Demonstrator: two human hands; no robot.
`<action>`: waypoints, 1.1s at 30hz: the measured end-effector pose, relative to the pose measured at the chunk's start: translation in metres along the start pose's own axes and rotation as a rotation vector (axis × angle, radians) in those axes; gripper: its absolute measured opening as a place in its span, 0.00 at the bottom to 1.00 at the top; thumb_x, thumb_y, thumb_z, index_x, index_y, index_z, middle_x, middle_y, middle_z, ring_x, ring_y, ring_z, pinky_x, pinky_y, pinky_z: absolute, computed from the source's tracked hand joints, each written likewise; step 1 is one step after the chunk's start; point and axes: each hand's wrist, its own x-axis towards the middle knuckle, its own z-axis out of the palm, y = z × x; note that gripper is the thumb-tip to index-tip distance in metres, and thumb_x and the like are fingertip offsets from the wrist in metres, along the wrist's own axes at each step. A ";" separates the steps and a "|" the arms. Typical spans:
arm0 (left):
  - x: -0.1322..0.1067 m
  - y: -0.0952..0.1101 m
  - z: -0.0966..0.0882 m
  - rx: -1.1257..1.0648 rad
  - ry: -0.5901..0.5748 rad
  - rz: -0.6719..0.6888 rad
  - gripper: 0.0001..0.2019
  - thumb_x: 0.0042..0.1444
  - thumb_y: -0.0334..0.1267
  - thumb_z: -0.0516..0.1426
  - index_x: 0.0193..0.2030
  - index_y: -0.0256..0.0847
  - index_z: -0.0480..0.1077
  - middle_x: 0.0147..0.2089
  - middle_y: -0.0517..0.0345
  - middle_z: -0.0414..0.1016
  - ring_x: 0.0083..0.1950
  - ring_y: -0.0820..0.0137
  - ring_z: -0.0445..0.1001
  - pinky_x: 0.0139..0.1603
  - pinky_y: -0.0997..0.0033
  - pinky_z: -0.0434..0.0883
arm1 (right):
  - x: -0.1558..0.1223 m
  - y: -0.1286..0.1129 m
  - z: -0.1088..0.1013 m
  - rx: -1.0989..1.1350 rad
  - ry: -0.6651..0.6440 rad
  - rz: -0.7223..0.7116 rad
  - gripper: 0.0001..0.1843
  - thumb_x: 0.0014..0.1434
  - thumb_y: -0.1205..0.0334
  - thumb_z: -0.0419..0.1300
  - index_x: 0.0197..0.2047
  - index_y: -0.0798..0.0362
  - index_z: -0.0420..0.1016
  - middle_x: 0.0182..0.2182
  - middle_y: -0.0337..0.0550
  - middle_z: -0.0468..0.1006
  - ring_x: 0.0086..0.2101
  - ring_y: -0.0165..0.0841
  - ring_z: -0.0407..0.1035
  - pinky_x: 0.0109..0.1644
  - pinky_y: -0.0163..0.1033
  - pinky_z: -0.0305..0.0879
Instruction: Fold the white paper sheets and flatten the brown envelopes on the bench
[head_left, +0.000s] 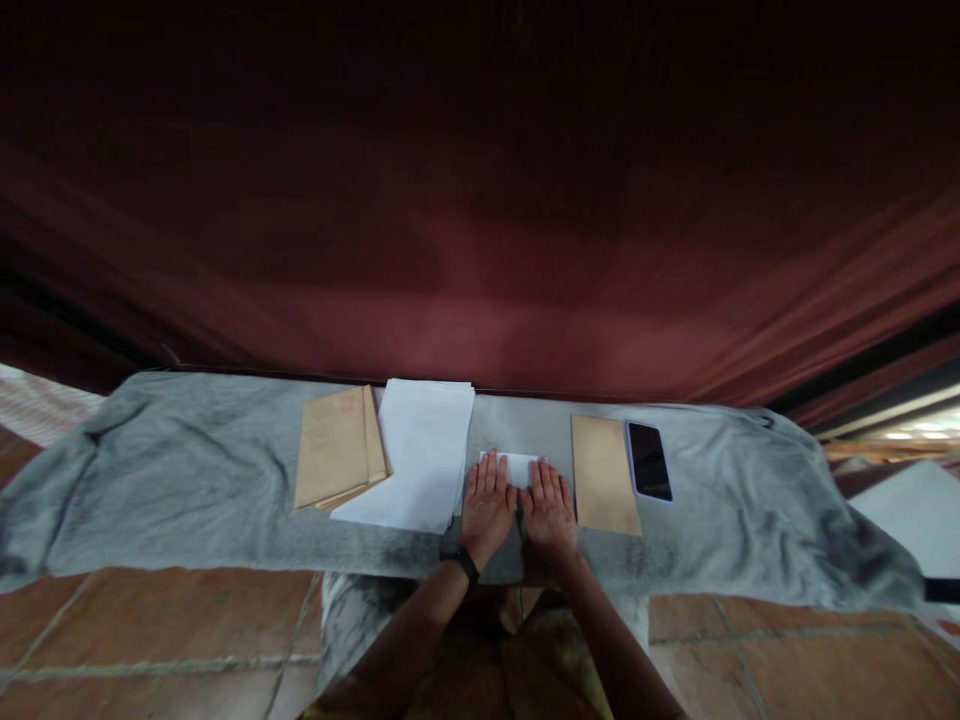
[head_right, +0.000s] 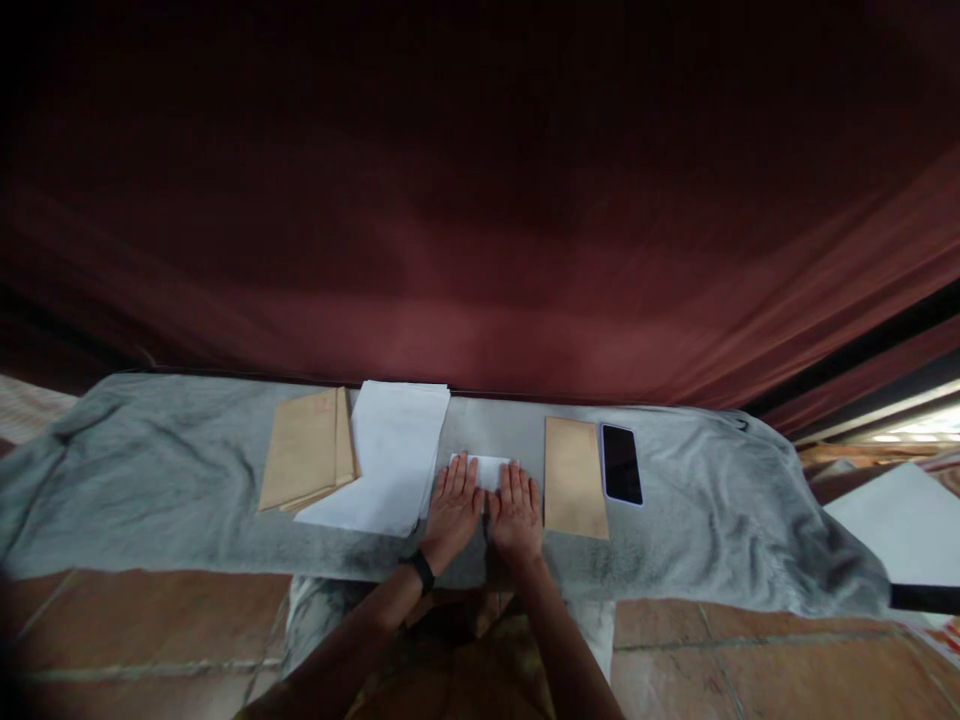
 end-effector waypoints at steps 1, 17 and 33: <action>-0.001 0.004 0.000 -0.009 0.000 0.007 0.29 0.67 0.36 0.46 0.74 0.31 0.49 0.76 0.41 0.52 0.77 0.57 0.49 0.74 0.47 0.55 | 0.000 0.000 0.000 -0.002 -0.010 0.007 0.30 0.73 0.58 0.43 0.73 0.61 0.54 0.69 0.58 0.61 0.67 0.44 0.54 0.70 0.53 0.47; -0.028 0.009 0.003 -0.031 -0.019 -0.011 0.29 0.69 0.40 0.45 0.75 0.32 0.48 0.77 0.45 0.48 0.77 0.61 0.47 0.75 0.52 0.55 | -0.004 0.000 0.006 0.025 0.014 0.039 0.32 0.73 0.57 0.41 0.75 0.62 0.49 0.69 0.60 0.59 0.67 0.46 0.55 0.70 0.56 0.48; -0.023 0.008 -0.003 -0.004 -0.024 0.043 0.30 0.66 0.34 0.46 0.75 0.37 0.49 0.77 0.43 0.50 0.77 0.57 0.47 0.73 0.46 0.56 | -0.015 -0.012 -0.014 0.044 -0.009 0.090 0.30 0.71 0.62 0.44 0.73 0.62 0.52 0.69 0.58 0.59 0.67 0.44 0.55 0.69 0.53 0.51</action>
